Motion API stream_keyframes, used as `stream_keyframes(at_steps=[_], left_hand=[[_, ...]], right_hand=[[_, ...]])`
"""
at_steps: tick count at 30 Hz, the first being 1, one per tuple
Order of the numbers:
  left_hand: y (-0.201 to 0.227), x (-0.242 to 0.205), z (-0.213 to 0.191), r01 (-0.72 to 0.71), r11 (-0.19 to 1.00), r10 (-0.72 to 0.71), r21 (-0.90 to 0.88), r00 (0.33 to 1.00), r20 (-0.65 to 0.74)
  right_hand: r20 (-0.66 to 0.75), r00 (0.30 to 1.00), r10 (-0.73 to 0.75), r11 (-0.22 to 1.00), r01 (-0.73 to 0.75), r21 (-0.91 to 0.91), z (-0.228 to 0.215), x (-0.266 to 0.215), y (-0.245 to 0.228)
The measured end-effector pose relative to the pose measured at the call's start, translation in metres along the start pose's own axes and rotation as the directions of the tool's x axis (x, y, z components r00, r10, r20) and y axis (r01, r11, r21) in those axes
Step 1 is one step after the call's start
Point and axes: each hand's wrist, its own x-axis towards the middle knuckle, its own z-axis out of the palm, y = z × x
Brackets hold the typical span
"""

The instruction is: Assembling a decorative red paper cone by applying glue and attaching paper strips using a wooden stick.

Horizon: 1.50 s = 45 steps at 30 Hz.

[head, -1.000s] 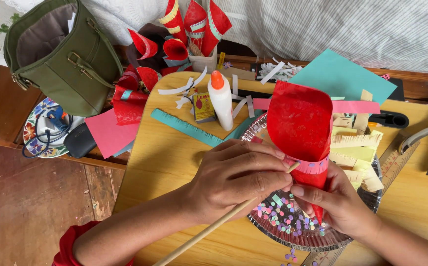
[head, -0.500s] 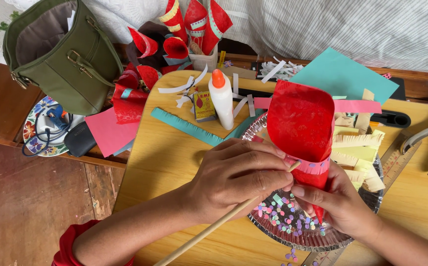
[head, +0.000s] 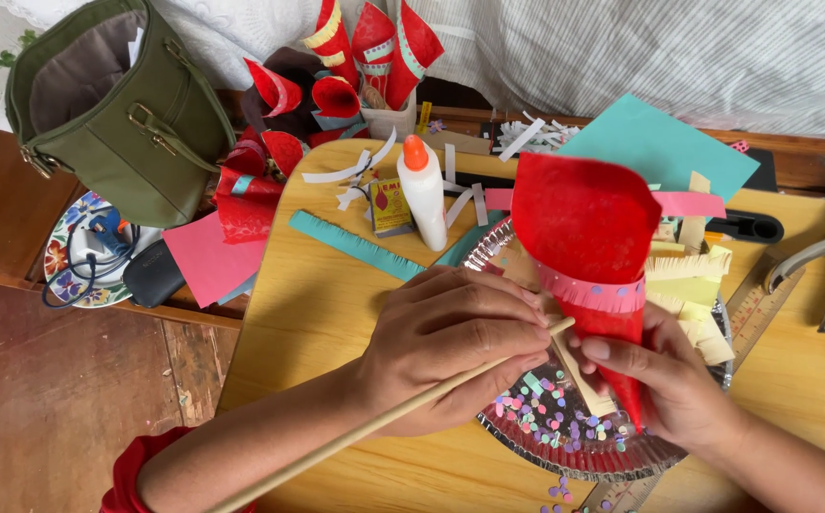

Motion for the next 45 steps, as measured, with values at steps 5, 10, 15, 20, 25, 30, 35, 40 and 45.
stream_keyframes(at_steps=[5, 10, 15, 20, 25, 30, 35, 40, 45], left_hand=[[0.000, 0.000, 0.005, 0.034, 0.999, -0.031, -0.035, 0.997, 0.074], [-0.008, -0.011, 0.020, 0.130, 0.986, -0.105, -0.100, 0.970, 0.221], [-0.020, -0.025, 0.032, 0.232, 0.969, -0.167, -0.090, 0.875, 0.454], [-0.029, -0.032, 0.038, 0.197, 0.980, -0.172, 0.012, 0.826, 0.536], [-0.030, -0.032, 0.039, 0.144, 0.989, -0.145, 0.042, 0.841, 0.521], [-0.028, -0.028, 0.035, 0.118, 0.992, -0.126, 0.048, 0.844, 0.521], [-0.020, -0.015, 0.020, 0.269, 0.954, -0.197, -0.131, 0.895, 0.401], [-0.007, 0.002, 0.007, 0.258, 0.944, -0.218, -0.206, 0.955, 0.201], [0.001, 0.010, -0.002, 0.034, 0.999, -0.033, -0.008, 0.998, 0.060]], right_hand=[[0.054, 0.989, -0.138, 0.973, 0.145, -0.178, 0.010, 0.002, -0.017], [-0.029, 0.980, -0.195, 0.962, 0.185, -0.202, 0.020, 0.005, -0.023], [-0.044, 0.982, -0.183, 0.974, 0.176, -0.140, 0.020, 0.008, -0.028], [-0.067, 0.982, -0.174, 0.972, 0.160, -0.172, 0.013, 0.007, -0.021], [-0.065, 0.982, -0.175, 0.971, 0.162, -0.176, 0.014, 0.007, -0.020], [-0.049, 0.983, -0.177, 0.971, 0.167, -0.169, 0.015, 0.007, -0.022], [-0.033, 0.987, -0.159, 0.978, 0.153, -0.144, 0.017, 0.007, -0.023], [0.038, 0.988, -0.148, 0.983, 0.151, -0.104, 0.021, 0.006, -0.026], [0.081, 0.985, -0.150, 0.987, 0.154, -0.036, 0.026, 0.004, -0.021]])
